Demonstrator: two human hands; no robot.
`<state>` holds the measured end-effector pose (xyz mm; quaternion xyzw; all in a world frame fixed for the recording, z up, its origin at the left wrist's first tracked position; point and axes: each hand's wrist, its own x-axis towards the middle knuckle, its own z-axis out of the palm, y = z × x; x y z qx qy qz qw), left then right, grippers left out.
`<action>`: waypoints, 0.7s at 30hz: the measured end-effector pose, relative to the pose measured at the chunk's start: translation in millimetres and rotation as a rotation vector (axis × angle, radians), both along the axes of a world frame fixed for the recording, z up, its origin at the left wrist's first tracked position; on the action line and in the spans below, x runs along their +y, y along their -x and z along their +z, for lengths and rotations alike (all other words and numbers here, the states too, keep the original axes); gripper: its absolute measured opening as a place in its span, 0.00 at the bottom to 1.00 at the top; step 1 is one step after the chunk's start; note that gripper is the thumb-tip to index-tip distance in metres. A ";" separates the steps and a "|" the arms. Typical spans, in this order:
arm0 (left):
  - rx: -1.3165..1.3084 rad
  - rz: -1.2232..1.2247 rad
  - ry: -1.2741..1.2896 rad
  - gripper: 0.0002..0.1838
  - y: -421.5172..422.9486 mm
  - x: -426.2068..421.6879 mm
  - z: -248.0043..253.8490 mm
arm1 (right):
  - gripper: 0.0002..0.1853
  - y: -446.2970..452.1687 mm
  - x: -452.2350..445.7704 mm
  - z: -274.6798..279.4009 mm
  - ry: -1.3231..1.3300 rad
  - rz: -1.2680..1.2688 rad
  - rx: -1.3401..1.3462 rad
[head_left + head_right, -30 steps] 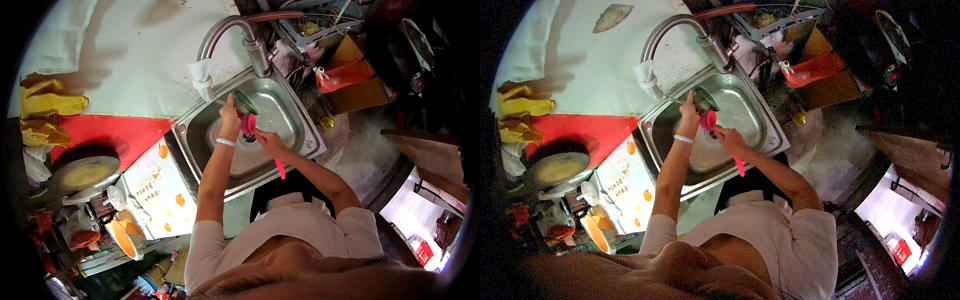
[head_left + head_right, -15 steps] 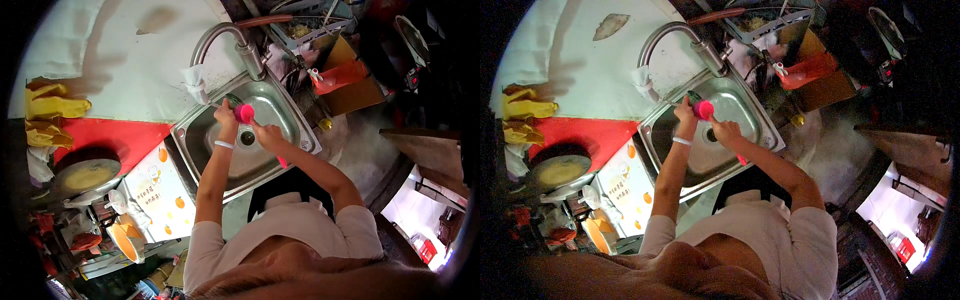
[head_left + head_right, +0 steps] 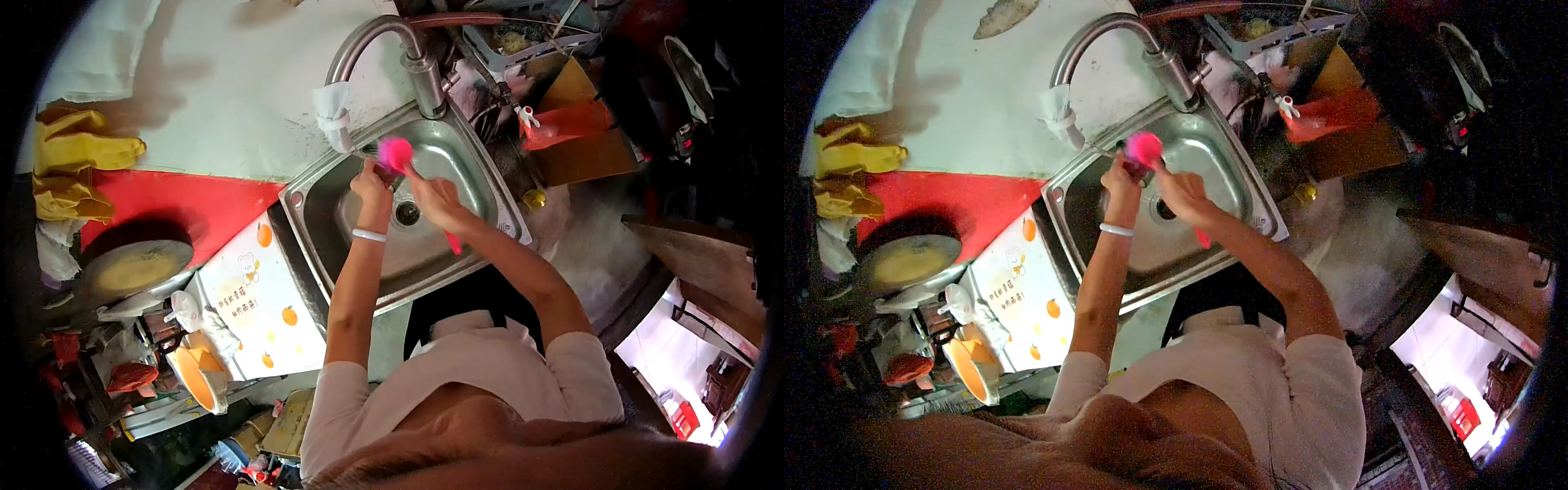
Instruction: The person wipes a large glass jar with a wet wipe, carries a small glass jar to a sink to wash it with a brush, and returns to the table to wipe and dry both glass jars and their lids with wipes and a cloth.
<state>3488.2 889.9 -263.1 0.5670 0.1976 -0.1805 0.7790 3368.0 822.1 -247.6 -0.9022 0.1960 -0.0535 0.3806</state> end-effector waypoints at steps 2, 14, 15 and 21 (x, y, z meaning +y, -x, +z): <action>-0.034 0.014 0.035 0.08 2.5 -1.3 -3.3 | 0.24 -31.7 -2.0 2.0 0.142 -0.017 0.013; -0.074 0.003 0.030 0.11 17.1 -4.8 -1.9 | 0.25 -20.5 -1.6 -3.7 0.202 -0.045 -0.028; -0.082 0.002 0.051 0.10 18.3 -5.1 3.7 | 0.25 -12.5 -3.0 -7.4 0.166 -0.033 0.031; -0.135 -0.009 0.050 0.09 12.3 -5.9 -18.5 | 0.26 9.1 -5.0 -0.5 0.026 -0.110 0.211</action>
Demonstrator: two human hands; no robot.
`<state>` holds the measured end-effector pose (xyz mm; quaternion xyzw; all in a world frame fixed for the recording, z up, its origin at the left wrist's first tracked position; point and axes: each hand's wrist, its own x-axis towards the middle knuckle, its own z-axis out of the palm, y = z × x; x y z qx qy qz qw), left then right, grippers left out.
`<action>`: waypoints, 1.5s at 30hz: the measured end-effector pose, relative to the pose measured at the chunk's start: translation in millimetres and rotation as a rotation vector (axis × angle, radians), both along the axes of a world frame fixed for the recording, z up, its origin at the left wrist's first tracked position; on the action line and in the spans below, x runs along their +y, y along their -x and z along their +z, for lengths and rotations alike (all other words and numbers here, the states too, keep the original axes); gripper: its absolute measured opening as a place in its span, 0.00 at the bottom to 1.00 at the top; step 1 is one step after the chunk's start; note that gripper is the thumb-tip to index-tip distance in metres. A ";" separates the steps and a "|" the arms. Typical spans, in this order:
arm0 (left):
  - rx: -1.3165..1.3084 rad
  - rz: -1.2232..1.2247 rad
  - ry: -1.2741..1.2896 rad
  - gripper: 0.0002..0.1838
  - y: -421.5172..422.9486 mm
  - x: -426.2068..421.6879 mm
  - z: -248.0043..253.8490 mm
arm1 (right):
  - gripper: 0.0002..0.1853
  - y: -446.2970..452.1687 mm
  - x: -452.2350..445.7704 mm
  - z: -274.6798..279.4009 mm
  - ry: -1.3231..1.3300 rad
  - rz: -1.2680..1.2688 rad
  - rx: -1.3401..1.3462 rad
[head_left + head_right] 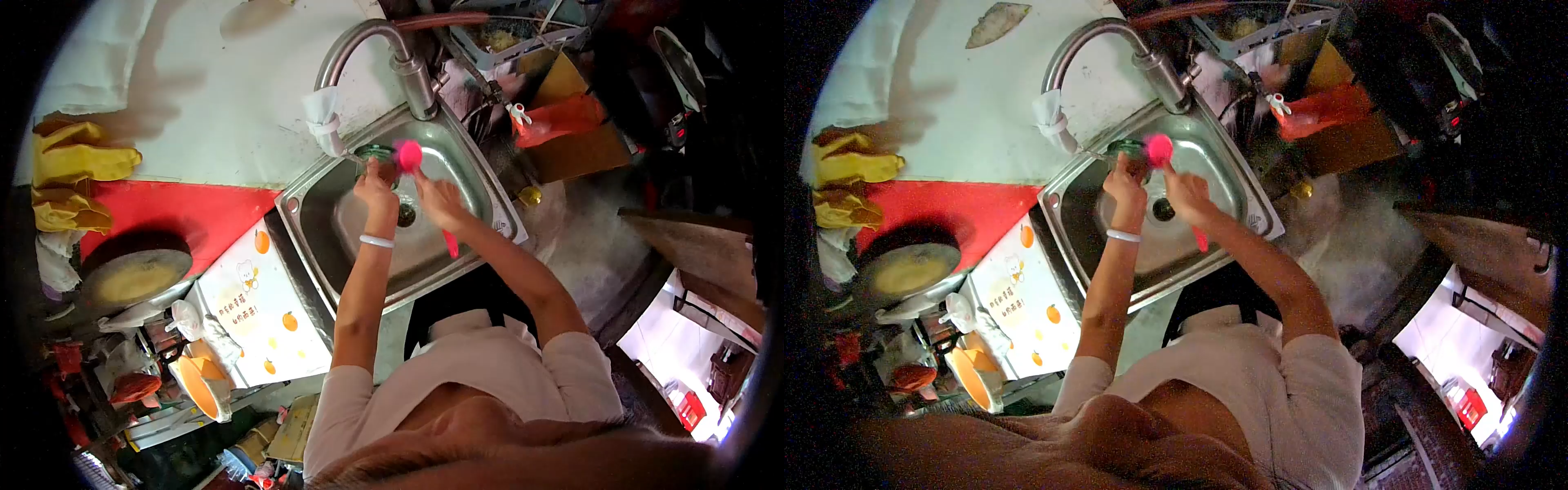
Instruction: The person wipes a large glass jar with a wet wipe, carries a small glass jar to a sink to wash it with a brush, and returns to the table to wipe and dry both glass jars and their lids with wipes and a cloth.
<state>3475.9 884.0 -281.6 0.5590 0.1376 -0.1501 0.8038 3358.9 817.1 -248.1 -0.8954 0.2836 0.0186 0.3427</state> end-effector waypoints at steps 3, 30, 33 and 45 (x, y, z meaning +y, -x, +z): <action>-0.014 -0.027 -0.013 0.08 6.6 -7.9 26.4 | 0.26 -32.4 -5.5 -0.9 0.111 0.006 -0.109; 0.681 -0.122 0.819 0.13 8.3 105.3 -52.0 | 0.15 -45.3 -12.7 -57.7 -1.885 -0.133 -0.261; 0.510 -0.587 0.520 0.22 1.1 115.2 -30.9 | 0.11 -69.4 -5.4 -121.1 -1.756 -0.127 -0.483; -1.098 -0.607 -0.866 0.31 -13.2 71.1 24.6 | 0.23 -27.5 -42.4 -27.3 -1.081 -0.291 -0.081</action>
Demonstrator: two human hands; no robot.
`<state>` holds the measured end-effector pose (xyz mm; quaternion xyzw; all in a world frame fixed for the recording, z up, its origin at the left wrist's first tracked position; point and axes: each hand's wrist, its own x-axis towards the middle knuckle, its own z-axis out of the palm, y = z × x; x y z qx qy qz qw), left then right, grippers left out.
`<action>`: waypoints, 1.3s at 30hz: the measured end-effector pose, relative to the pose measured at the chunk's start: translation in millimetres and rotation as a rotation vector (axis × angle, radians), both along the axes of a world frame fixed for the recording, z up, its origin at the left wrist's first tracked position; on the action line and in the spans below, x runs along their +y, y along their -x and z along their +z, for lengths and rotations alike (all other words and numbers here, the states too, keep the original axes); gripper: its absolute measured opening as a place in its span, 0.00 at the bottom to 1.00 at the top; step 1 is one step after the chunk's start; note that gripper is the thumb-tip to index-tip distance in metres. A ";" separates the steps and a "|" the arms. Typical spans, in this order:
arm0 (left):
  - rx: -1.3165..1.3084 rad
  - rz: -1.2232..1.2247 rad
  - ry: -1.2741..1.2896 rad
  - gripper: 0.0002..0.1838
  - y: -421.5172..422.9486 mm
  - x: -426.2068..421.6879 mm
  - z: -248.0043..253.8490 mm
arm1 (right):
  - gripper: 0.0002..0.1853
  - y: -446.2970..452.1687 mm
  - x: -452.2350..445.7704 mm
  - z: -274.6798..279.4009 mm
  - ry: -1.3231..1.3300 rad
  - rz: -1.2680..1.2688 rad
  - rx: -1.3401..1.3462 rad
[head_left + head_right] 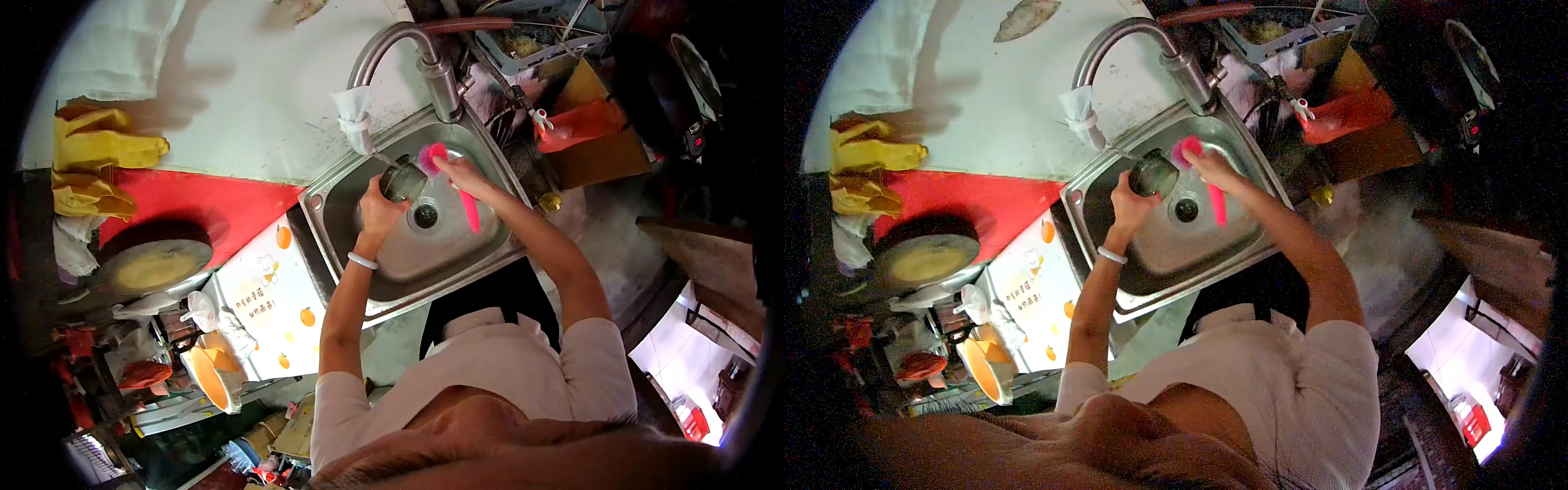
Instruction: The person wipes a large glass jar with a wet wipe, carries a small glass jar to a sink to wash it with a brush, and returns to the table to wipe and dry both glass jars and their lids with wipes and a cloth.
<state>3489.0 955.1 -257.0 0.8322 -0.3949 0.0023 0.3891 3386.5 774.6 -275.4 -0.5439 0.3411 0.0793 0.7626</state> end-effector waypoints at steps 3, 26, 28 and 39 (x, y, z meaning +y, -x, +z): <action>0.042 0.089 -0.079 0.33 -5.0 -4.2 -7.8 | 0.16 24.8 10.2 34.9 0.693 0.296 -0.090; -0.140 0.034 -0.277 0.30 8.7 -19.6 -0.7 | 0.11 6.3 11.5 23.5 1.076 0.333 -0.097; -0.126 0.024 -0.258 0.29 10.5 -15.2 -9.3 | 0.10 14.7 35.3 38.4 1.035 0.542 -0.149; 0.306 -0.134 -0.139 0.25 -0.5 0.4 12.1 | 0.12 -4.2 32.8 60.4 1.032 0.545 -0.355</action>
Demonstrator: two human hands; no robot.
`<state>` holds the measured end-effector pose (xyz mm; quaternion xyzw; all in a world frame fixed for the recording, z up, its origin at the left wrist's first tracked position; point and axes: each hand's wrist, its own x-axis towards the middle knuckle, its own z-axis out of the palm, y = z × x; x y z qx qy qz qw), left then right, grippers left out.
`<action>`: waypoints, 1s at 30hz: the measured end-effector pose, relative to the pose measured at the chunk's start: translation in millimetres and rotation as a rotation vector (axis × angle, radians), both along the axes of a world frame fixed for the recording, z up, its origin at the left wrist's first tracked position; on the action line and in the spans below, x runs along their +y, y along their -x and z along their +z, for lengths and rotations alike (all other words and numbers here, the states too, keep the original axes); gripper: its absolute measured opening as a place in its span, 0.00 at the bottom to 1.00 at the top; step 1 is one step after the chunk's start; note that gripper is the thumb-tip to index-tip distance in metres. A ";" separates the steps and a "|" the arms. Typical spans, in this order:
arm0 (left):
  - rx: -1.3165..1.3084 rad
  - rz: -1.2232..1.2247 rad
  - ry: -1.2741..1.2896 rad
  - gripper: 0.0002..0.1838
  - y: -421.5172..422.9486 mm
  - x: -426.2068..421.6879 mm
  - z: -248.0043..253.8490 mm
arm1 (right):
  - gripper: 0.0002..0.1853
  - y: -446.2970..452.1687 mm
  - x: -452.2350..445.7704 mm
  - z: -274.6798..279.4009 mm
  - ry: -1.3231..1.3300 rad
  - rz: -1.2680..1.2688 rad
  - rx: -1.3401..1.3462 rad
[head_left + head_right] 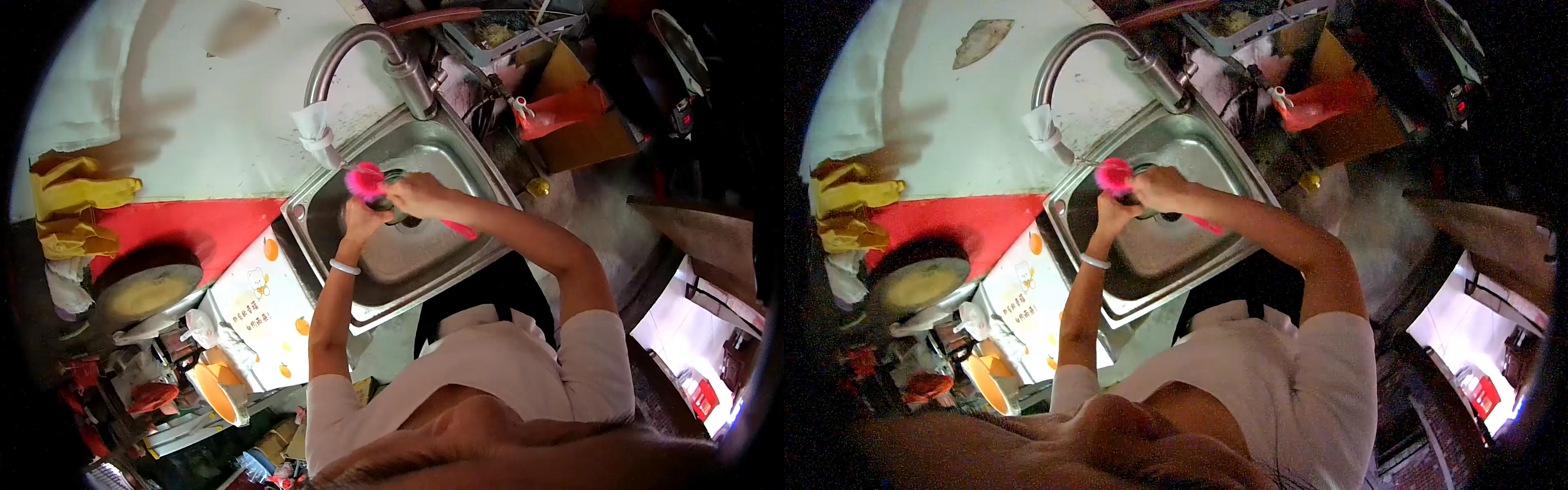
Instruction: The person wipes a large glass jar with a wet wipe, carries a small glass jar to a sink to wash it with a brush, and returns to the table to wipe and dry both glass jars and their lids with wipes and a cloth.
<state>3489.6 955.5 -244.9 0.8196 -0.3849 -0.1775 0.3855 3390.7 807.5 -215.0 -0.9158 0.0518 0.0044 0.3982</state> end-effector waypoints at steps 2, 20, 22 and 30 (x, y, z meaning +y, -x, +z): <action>0.149 0.015 -0.016 0.24 -4.3 1.4 -4.6 | 0.12 -7.3 -2.1 -3.7 0.046 0.010 -0.086; 0.787 0.137 0.267 0.26 -5.0 16.6 24.3 | 0.13 -24.6 -41.2 -26.6 -0.052 0.212 -0.110; 0.830 0.127 0.307 0.26 -14.2 19.2 5.0 | 0.12 -48.1 -32.2 -8.4 0.051 0.221 -0.042; 1.296 0.321 0.650 0.25 -13.1 31.0 -18.9 | 0.16 20.3 -4.5 -52.8 -0.014 -0.100 0.022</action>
